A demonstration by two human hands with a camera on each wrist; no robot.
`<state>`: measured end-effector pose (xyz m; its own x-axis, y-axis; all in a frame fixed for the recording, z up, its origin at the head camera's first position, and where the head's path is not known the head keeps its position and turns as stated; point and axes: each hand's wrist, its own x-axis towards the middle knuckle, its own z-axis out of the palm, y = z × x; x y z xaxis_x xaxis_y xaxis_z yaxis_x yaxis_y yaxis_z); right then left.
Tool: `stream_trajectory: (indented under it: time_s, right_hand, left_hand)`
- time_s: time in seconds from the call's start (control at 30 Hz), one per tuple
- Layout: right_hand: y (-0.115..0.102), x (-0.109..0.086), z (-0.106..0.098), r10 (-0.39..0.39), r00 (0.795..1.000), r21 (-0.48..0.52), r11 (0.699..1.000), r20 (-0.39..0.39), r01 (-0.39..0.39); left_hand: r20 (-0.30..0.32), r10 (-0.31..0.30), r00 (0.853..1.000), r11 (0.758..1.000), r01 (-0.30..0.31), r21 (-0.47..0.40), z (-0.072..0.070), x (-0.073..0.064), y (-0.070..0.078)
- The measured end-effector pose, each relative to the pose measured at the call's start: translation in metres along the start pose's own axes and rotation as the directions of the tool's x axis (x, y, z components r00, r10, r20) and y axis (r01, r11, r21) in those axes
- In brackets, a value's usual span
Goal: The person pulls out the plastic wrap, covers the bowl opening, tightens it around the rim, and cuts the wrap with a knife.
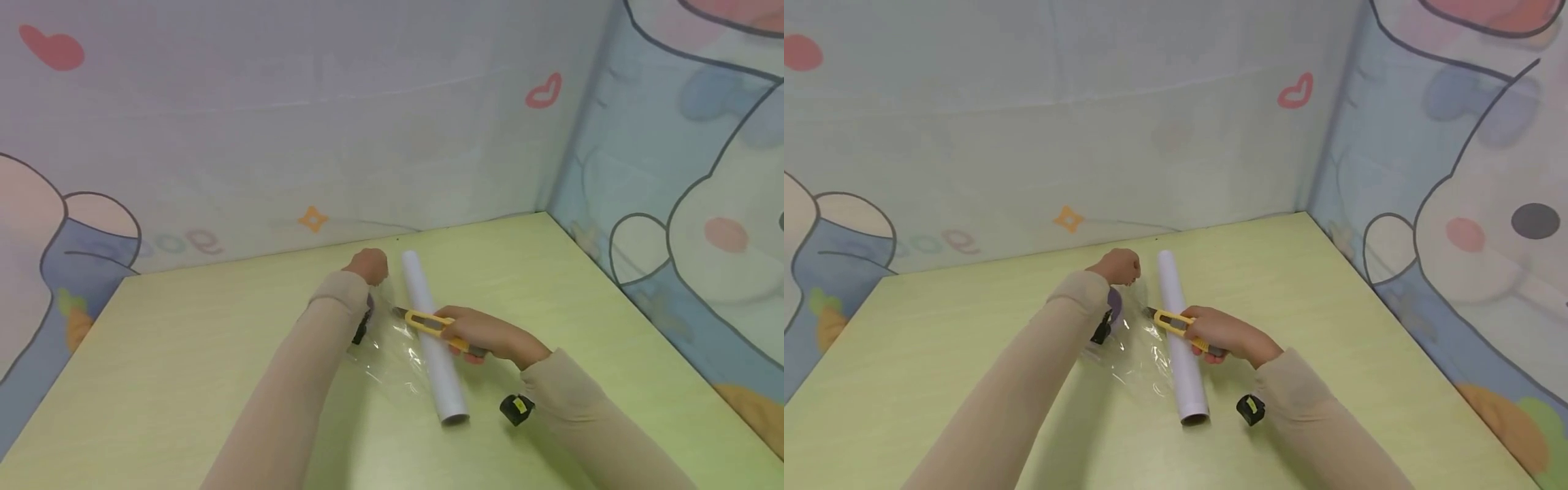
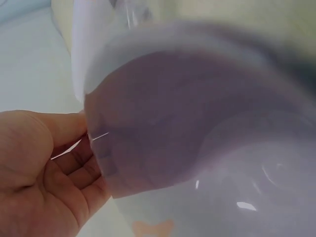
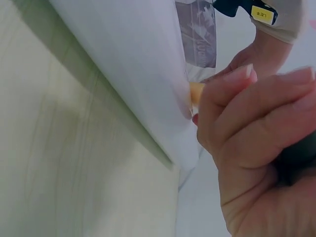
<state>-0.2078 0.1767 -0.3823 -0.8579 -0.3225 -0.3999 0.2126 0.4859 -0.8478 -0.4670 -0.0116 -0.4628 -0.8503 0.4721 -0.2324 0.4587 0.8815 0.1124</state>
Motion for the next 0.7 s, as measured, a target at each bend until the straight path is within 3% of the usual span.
stream_trajectory:
  time_s: [0.07, 0.17, 0.27, 0.37, 0.4, 0.5, 0.6, 0.7]
  right_hand:
    - [-0.001, -0.003, -0.001, 0.001, 1.0, -0.014, 1.0, 0.01, -0.001]
    - [-0.001, -0.008, -0.003, -0.003, 1.0, -0.031, 1.0, 0.024, 0.003]
    - [0.0, -0.014, -0.004, 0.001, 0.999, -0.032, 0.999, 0.037, 0.0]
    - [0.003, -0.021, -0.003, 0.007, 0.999, -0.026, 1.0, 0.053, -0.006]
    - [0.005, -0.024, -0.003, 0.006, 0.998, -0.025, 1.0, 0.06, -0.005]
    - [0.008, -0.033, -0.002, -0.003, 0.997, -0.013, 1.0, 0.077, 0.004]
    - [0.012, -0.042, 0.0, -0.001, 0.996, 0.007, 1.0, 0.092, 0.0]
    - [0.015, -0.051, 0.002, 0.001, 0.995, 0.033, 0.999, 0.104, -0.005]
  left_hand:
    - [-0.035, 0.019, 0.999, 1.0, -0.018, 0.008, 0.002, 0.005, -0.003]
    - [-0.016, 0.043, 0.999, 0.998, -0.044, -0.051, 0.001, 0.007, -0.008]
    - [-0.031, 0.068, 0.997, 0.996, -0.07, -0.061, -0.001, 0.001, -0.007]
    - [-0.035, 0.044, 0.998, 0.998, -0.045, -0.039, -0.001, -0.003, -0.001]
    - [-0.058, 0.05, 0.997, 0.998, -0.052, -0.032, 0.003, 0.001, -0.003]
    - [-0.035, 0.022, 0.999, 0.999, -0.023, -0.04, 0.01, 0.015, -0.009]
    - [-0.079, 0.063, 0.995, 0.996, -0.068, -0.064, 0.026, 0.04, -0.027]
    - [-0.071, 0.062, 0.996, 0.994, -0.068, -0.088, 0.031, 0.047, -0.031]
